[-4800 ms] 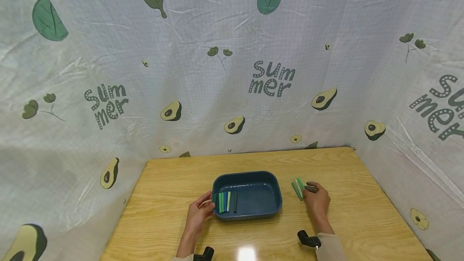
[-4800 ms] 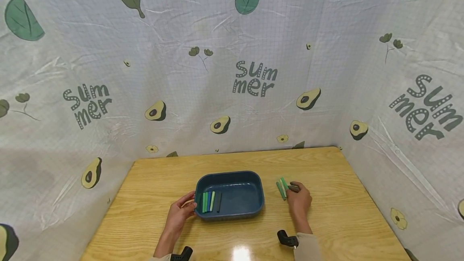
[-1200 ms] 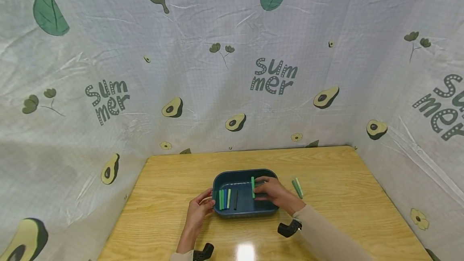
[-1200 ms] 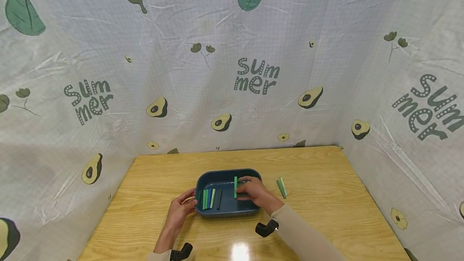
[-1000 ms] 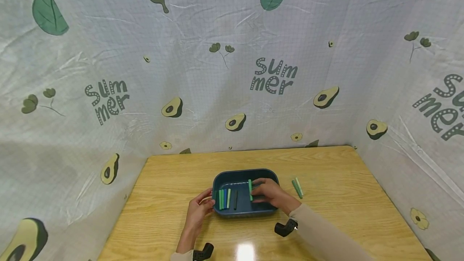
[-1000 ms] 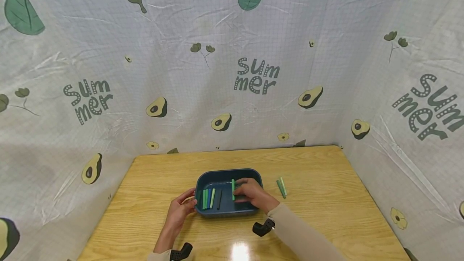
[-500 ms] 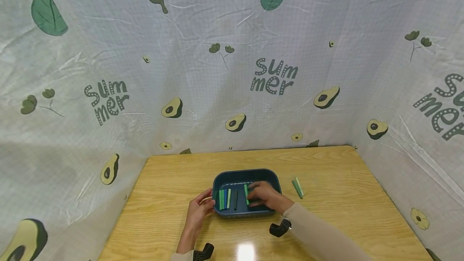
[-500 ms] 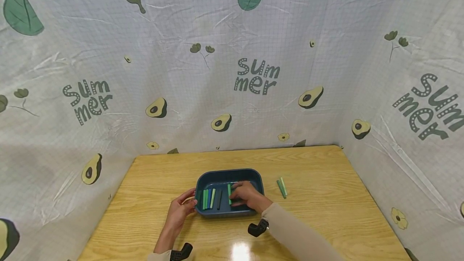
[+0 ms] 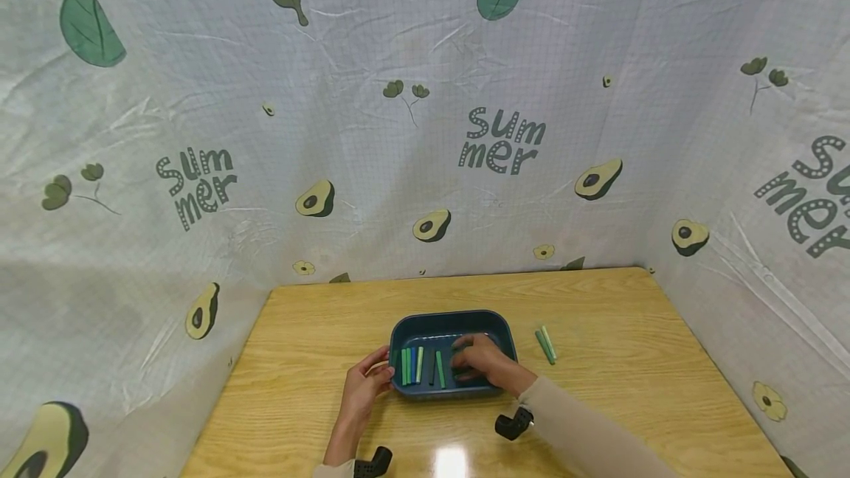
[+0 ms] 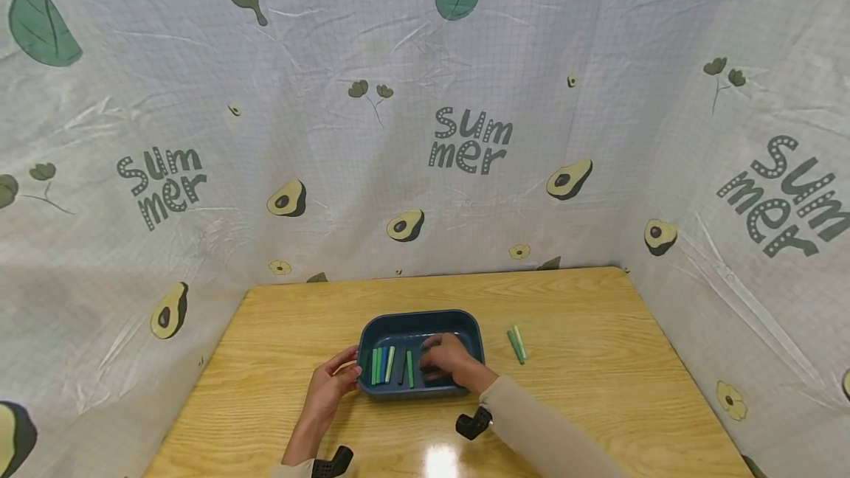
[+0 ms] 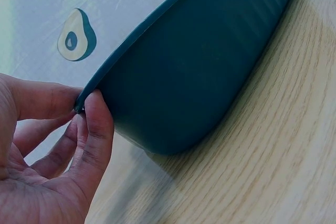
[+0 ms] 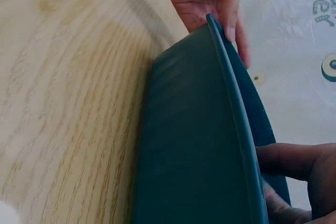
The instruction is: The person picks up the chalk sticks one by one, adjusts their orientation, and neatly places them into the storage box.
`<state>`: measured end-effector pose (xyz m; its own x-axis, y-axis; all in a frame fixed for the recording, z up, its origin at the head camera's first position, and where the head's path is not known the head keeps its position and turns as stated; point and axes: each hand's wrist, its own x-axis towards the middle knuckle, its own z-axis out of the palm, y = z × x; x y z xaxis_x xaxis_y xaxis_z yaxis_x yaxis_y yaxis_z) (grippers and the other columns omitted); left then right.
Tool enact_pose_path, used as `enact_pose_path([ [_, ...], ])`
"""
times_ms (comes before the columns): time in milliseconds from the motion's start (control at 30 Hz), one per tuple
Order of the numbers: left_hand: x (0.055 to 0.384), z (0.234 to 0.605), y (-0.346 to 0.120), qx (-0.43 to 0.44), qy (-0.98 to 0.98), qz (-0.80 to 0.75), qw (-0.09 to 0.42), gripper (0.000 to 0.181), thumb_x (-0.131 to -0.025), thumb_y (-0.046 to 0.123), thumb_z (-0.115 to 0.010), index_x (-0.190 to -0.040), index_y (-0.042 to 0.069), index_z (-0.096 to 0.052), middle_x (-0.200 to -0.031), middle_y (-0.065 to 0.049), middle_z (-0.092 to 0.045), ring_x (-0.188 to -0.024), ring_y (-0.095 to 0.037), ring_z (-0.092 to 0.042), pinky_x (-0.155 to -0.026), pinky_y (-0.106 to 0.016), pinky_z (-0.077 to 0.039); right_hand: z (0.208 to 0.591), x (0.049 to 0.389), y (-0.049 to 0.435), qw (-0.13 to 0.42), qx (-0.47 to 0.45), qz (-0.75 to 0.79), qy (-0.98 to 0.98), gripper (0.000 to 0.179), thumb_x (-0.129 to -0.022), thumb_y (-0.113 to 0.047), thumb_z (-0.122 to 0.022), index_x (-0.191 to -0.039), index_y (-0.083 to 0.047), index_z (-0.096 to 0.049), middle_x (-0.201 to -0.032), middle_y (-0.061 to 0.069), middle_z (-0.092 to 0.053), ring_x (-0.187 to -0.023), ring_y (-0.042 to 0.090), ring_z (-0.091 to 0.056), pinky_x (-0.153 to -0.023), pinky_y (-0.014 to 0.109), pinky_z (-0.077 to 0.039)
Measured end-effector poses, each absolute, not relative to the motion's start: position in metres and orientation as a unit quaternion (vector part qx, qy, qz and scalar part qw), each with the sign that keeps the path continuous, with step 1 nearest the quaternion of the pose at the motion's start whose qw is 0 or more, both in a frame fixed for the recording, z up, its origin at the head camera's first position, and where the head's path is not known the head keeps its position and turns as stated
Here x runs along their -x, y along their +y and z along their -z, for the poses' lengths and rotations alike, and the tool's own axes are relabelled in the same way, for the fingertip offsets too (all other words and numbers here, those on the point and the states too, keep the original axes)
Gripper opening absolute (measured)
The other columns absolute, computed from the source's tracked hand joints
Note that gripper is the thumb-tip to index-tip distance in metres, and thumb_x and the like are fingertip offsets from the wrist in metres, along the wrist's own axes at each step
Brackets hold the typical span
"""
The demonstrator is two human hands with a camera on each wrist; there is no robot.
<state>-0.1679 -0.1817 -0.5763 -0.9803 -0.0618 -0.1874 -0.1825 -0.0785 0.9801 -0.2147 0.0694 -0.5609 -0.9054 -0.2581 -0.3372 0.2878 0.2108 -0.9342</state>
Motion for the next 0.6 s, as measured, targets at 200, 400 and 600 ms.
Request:
enact_pose_path([
  [200,0.17,0.579,-0.182,0.09,0.676,-0.731,0.04,0.048,-0.091,-0.003,-0.06,-0.139,-0.002,-0.052,-0.132,-0.026,-0.052,-0.089,-0.01,-0.061,-0.069,-0.025,-0.055,0.55,0.212,0.076,0.192,0.005,0.625,0.757,0.04,-0.085,-0.002,-0.067,-0.123,0.004,-0.058,-0.095,0.015,-0.068,-0.078,0.027,-0.069,-0.068,0.043,-0.059],
  [400,0.169,0.578,-0.183,0.088,0.673,-0.734,0.039,0.048,-0.092,-0.003,-0.06,-0.139,-0.003,-0.052,-0.132,-0.025,-0.052,-0.088,-0.009,-0.061,-0.069,-0.025,-0.055,0.535,0.209,0.087,0.156,0.016,0.634,0.757,0.036,-0.088,-0.004,-0.067,-0.122,0.005,-0.058,-0.106,0.02,-0.067,-0.091,0.03,-0.068,-0.079,0.047,-0.058],
  [600,0.167,0.577,-0.183,0.082,0.675,-0.732,0.042,0.048,-0.092,-0.002,-0.059,-0.14,-0.002,-0.051,-0.134,-0.025,-0.051,-0.088,-0.009,-0.06,-0.071,-0.028,-0.056,0.521,0.201,0.1,0.121,0.028,0.624,0.771,0.032,-0.09,-0.004,-0.065,-0.119,0.005,-0.059,-0.114,0.027,-0.064,-0.094,0.028,-0.068,-0.08,0.046,-0.058],
])
